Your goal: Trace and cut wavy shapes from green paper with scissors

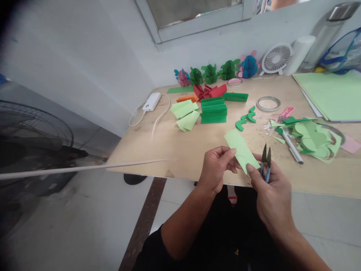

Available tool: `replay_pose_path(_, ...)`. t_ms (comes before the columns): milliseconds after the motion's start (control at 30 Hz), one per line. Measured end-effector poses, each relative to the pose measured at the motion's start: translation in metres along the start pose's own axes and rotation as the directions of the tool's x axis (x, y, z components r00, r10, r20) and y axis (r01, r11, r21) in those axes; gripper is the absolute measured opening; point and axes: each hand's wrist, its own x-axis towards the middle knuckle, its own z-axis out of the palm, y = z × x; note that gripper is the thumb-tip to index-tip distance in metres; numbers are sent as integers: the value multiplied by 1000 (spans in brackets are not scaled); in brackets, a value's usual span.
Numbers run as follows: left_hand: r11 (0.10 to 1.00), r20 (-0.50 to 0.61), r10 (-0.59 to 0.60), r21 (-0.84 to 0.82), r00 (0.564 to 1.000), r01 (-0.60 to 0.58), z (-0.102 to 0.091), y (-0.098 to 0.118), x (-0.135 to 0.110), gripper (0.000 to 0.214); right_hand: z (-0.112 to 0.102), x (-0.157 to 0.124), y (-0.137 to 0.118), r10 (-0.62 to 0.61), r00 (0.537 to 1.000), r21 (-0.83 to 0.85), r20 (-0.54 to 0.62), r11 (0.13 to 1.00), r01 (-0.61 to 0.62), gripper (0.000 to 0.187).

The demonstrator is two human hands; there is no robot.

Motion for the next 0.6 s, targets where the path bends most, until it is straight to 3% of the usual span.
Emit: replay_pose_path(600, 1000, 9, -21, -4, 1000, 21, 1, 2, -1, 31, -2, -1, 3, -14, 1000, 46, 9, 999, 13, 42)
